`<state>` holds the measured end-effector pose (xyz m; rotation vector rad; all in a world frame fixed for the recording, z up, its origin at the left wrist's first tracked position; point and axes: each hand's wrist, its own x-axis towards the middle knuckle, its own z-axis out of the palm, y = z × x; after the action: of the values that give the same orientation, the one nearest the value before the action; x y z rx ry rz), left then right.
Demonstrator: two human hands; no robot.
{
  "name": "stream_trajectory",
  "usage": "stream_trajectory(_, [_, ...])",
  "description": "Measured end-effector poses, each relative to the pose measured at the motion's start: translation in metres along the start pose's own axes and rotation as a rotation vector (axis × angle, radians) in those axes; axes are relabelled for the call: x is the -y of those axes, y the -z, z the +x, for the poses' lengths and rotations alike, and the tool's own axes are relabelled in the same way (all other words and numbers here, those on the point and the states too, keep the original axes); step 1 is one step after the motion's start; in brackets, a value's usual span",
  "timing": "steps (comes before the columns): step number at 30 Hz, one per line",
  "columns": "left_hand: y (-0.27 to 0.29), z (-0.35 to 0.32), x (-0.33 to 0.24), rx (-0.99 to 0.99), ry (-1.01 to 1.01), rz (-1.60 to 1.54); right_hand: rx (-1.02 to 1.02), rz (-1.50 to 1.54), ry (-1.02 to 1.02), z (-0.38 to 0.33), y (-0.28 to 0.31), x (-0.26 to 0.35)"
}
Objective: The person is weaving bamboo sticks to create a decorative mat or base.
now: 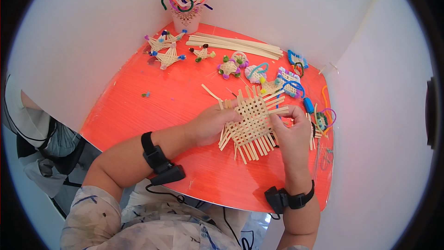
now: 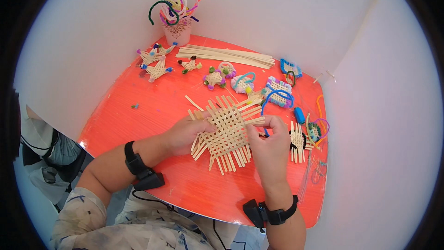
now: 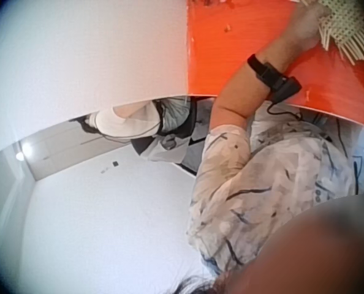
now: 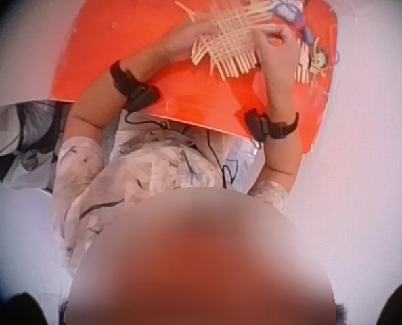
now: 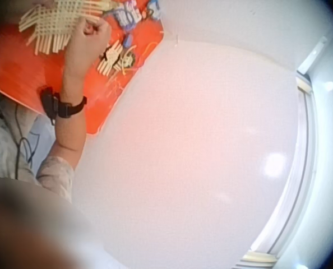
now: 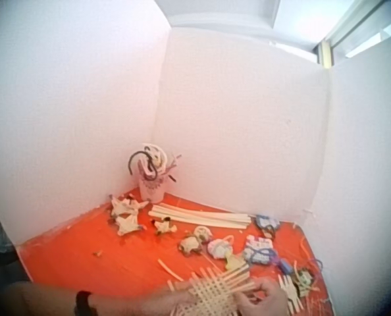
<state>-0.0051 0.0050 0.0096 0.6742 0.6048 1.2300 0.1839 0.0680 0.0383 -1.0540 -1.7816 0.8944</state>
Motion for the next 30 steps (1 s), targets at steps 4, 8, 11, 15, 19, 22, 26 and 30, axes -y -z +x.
stream_trajectory(4, [-0.001, -0.001, 0.0, 0.043, -0.001, -0.005, -0.051, -0.047, 0.02, -0.002, -0.004, 0.001])
stream_trajectory(8, [-0.009, -0.003, -0.003, -0.004, 0.013, 0.033, -0.083, -0.028, 0.066, -0.002, -0.004, 0.0])
stream_trajectory(11, [-0.01, -0.002, 0.0, 0.002, 0.022, 0.045, -0.099, 0.011, 0.077, -0.002, -0.004, -0.003])
stream_trajectory(15, [-0.008, -0.006, 0.003, -0.018, -0.019, 0.043, -0.122, 0.041, 0.157, -0.001, -0.008, -0.01])
stream_trajectory(19, [-0.007, -0.005, 0.004, 0.002, -0.035, 0.011, -0.135, -0.13, 0.312, 0.001, -0.006, -0.007])
stream_trajectory(22, [-0.011, -0.005, -0.001, 0.003, -0.025, 0.018, -0.192, -0.3, 0.429, 0.002, -0.004, -0.005])
stream_trajectory(26, [-0.015, -0.007, -0.002, 0.009, -0.036, 0.101, -0.189, -0.305, 0.349, 0.001, -0.005, -0.005])
stream_trajectory(30, [-0.013, -0.008, -0.001, 0.029, -0.089, 0.23, -0.2, -0.299, 0.358, 0.001, -0.006, -0.004])
